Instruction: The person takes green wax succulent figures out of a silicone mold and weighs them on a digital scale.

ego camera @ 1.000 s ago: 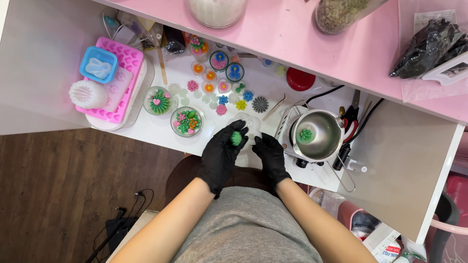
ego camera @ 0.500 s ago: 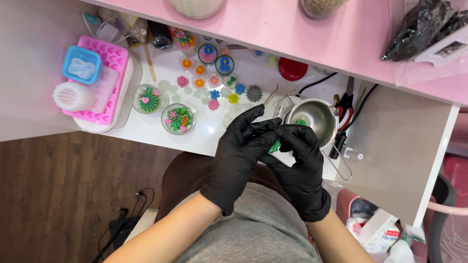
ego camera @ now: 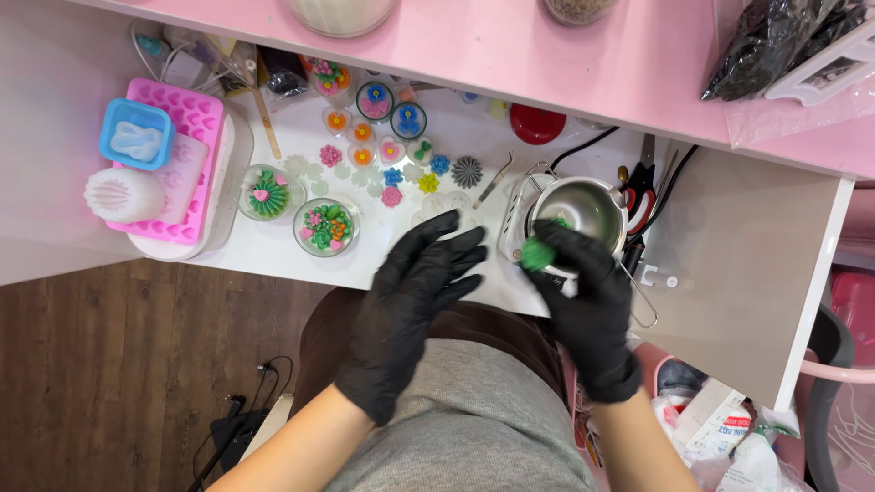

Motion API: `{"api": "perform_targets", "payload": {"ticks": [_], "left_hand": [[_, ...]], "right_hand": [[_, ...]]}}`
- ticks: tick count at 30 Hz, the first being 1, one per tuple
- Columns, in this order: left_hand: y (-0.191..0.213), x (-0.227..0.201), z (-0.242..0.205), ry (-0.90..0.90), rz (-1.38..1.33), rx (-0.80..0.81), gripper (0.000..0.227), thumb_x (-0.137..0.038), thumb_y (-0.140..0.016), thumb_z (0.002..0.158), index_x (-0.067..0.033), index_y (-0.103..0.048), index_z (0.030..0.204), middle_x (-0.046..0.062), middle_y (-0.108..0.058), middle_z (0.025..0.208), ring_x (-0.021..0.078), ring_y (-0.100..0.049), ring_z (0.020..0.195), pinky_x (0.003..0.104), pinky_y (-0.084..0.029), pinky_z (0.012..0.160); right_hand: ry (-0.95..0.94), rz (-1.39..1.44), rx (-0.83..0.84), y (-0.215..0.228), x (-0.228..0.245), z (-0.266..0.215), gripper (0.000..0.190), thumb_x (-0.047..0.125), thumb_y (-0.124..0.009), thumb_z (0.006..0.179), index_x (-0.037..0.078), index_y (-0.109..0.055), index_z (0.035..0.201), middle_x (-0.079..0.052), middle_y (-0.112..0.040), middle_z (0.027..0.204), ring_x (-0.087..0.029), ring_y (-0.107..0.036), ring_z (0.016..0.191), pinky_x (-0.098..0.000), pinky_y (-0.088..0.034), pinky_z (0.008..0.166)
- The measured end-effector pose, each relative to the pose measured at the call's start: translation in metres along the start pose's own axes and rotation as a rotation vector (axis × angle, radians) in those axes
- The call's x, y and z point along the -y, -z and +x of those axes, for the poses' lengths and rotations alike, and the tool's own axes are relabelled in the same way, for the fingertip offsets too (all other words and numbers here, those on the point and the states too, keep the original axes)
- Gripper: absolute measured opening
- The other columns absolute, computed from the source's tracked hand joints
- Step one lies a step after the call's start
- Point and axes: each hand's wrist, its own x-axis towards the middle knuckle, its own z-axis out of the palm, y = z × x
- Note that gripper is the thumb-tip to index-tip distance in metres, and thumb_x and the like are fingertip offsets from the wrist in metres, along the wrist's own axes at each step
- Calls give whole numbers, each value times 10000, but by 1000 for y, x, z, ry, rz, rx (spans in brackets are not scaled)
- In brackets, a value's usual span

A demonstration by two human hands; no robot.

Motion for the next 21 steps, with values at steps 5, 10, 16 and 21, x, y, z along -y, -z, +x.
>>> {"api": "perform_targets", "payload": {"ticks": [5, 10, 16, 21], "left_hand": [[51, 1, -3, -71, 173, -104, 433, -179, -540, 1024, -51, -527, 1438, 133, -660, 1372, 236, -643, 1248, 393, -533, 1052], [73, 19, -8, -14, 351, -232, 327, -151, -552, 1032, -57, -639, 1332, 95, -713, 1292, 189, -664, 1175, 359, -539, 1015], [89, 27, -4, -47, 388, -288, 314, -159, -564, 1015, -71, -655, 1303, 56, -717, 1267, 159, -667, 1172, 343, -552, 1010], [110, 34, -2, -33, 363, -302, 305, -163, -567, 1014, -60, -663, 1285, 51, -728, 1258, 151, -670, 1152, 330, -546, 980]], "right_hand": [[-137, -502, -24, 36, -64, 22, 443, 103, -885, 785, 63, -716, 1192, -101, -717, 1138, -223, -695, 955, -355, -569, 854], [-65, -630, 4, 33, -94, 34, 464, 138, -869, 787, 59, -704, 1213, -139, -691, 1087, -281, -683, 881, -377, -548, 764], [157, -425, -15, -30, -61, 64, 279, 102, -823, 905, 56, -684, 1142, -87, -663, 1059, -226, -674, 908, -341, -551, 821], [-70, -183, 163, -131, -94, 122, 324, 163, -817, 860, 76, -679, 1140, -90, -641, 1089, -200, -663, 907, -332, -558, 788]]}}
